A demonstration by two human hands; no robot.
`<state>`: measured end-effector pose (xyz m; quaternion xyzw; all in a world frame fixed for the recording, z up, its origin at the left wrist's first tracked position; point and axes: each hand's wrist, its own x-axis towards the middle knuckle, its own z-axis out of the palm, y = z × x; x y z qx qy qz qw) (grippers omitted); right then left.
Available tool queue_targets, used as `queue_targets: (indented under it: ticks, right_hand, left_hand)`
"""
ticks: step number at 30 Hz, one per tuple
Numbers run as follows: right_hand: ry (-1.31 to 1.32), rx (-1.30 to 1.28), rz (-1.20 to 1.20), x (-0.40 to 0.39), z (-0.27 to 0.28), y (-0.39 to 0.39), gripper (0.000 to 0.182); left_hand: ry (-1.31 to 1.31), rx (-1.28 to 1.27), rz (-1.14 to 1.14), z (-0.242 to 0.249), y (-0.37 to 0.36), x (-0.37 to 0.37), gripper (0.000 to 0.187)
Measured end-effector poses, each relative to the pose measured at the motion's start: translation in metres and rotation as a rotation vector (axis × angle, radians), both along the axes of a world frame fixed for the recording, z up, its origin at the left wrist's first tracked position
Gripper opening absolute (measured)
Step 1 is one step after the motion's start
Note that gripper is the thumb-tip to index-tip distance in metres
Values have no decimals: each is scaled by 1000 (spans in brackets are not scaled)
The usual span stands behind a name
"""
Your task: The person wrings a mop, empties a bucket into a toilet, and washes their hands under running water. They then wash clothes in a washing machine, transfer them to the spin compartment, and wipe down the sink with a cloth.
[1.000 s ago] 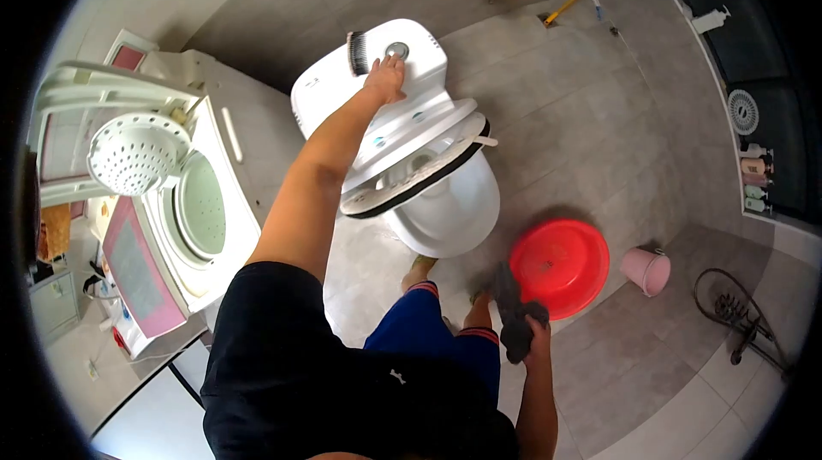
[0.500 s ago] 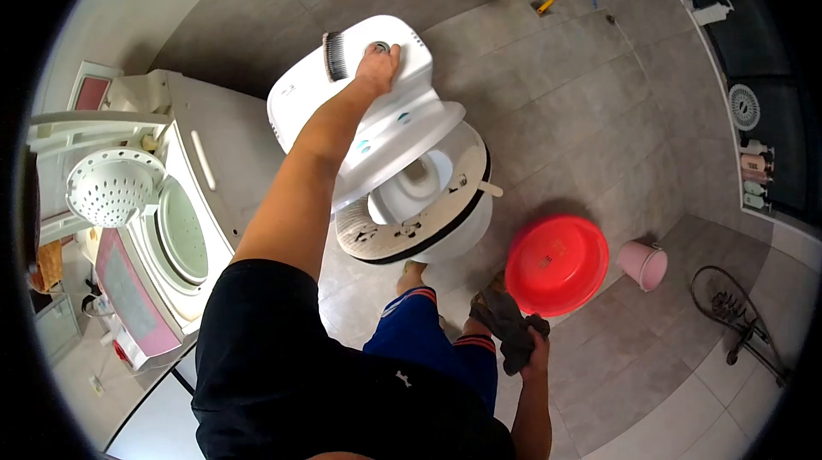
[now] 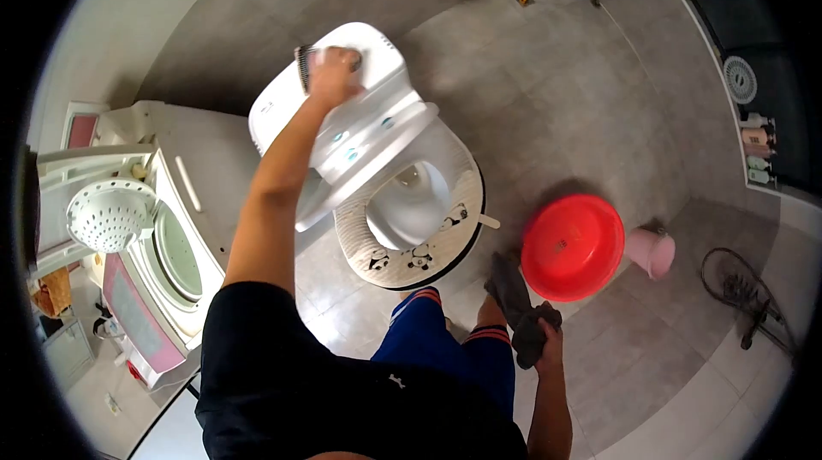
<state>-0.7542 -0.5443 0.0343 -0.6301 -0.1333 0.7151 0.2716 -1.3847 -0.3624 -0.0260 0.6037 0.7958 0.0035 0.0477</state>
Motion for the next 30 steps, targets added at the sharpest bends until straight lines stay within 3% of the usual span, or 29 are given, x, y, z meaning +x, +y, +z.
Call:
queue_targets:
  ticks: [1,2,3,4,5,7,8,10,12,13,15,16,17,20,22,24,27,28,30]
  right_hand:
    - [-7,-45,20,-4,8,3,36]
    - [-17,-70,17,-16,20,11,38]
    - [-40,-78,-8,-15,31,14,39]
    - [-35,-81,-27,4,14,8,42]
    - [-83,-79,-23,21,2,4,41]
    - [-94,-85,-48,33,-2,7,41]
    - [-87,-87,-80,34,5,8,40]
    - [-70,-111,-94,44,15,17,39]
    - [-83,-119,-103,66,10,18,38]
    - [-85,-123,-105,79,7,20,38]
    - [-61,-124,-110,110,8,31,36]
    - [-43,-125,-111,125,9,41,35]
    - [-22,-82,-135,136,11,49,33]
    - [-44,42,-109,191,-9,68,32]
    - [19,61,-34,245,-38,69,30]
    - [-51,-24,-143,250,6,77,24]
    - [-40,21,-320,291,-9,59,18]
    - [-40,-13,-385,300,-13,45,17]
    - [38,27,-453,310,-5,33,18]
  left_hand:
    - [-40,201,125,-22,-16,-18,52]
    - [196,368,236,-62,-28,-44,44]
    - [228,183,431,-70,-32,-61,30]
    - [131,90,589,-66,-43,-62,30]
    - [178,-83,519,-83,-52,-75,43]
    - [5,-199,763,-112,-58,-105,74]
    - [16,-121,840,-93,-55,-87,82]
    - [-130,-3,1068,-73,-50,-70,74]
    - [-433,-68,1083,-44,-52,-69,57]
    - [-371,-49,1168,-36,-51,-61,41]
    - [-349,51,1195,4,-58,-33,37]
    - [-452,172,1174,14,-71,-33,35]
    - [-286,388,1300,20,-78,-25,34]
    - [-220,691,1206,70,-102,12,34]
    - [-341,896,1031,72,-114,26,29]
    - [-498,1040,907,76,-117,51,21]
    - [-818,1101,708,99,-81,144,11]
    - [-933,1064,780,118,-60,186,8]
    - [-1153,1060,697,101,-40,217,7]
